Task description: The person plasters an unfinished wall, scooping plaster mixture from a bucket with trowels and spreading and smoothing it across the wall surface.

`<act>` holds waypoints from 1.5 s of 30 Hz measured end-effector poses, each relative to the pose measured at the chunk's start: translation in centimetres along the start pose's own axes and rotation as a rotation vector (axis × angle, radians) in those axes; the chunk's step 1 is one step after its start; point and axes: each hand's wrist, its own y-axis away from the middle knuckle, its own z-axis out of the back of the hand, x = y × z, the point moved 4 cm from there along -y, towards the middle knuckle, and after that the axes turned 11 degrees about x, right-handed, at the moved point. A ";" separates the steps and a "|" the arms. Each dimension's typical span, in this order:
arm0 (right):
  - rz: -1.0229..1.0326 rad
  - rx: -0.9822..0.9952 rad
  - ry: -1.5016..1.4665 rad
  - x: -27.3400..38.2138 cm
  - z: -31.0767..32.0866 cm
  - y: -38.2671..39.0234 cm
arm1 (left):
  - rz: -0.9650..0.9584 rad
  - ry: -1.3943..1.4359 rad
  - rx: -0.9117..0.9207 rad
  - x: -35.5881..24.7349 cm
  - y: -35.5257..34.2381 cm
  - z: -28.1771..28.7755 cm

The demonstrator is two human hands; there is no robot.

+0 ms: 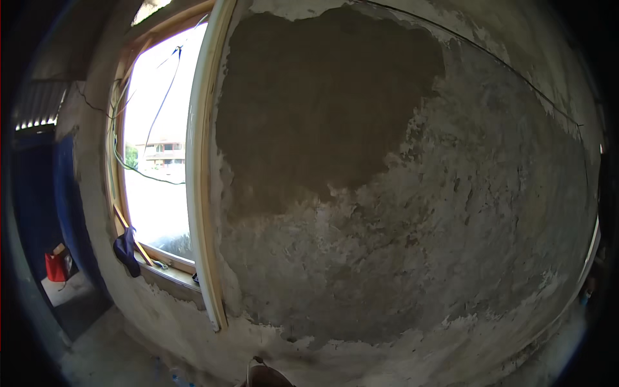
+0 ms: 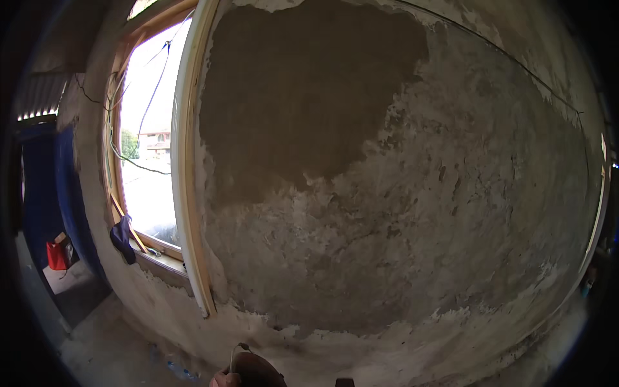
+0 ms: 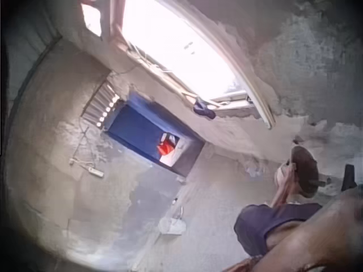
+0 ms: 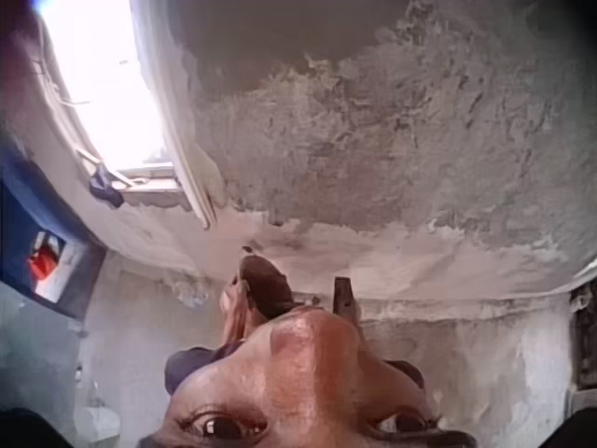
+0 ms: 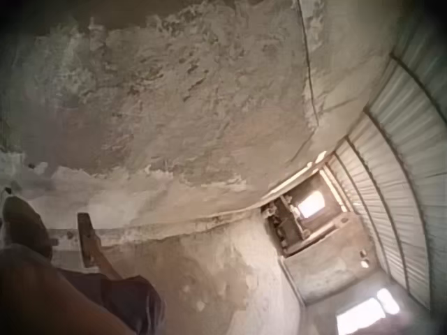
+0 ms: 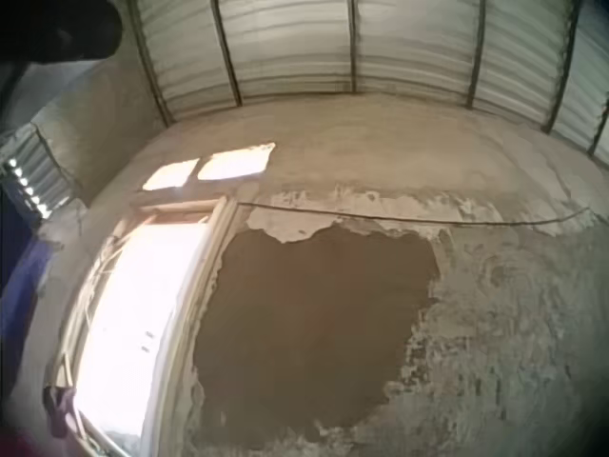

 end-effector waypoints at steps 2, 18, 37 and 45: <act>-0.073 0.057 0.129 4.6 4.3 0.7 | 0.042 0.051 -0.006 -0.3 0.6 -0.3; 0.867 -1.349 0.377 52.0 48.9 1.6 | 0.145 0.252 -0.012 3.9 -2.6 1.3; 0.993 -1.304 0.949 88.8 48.7 -1.5 | -0.263 0.475 -0.327 3.9 -6.3 -0.4; 0.920 -1.482 0.708 80.1 61.3 -3.3 | 0.056 0.340 -0.275 1.3 -6.1 1.6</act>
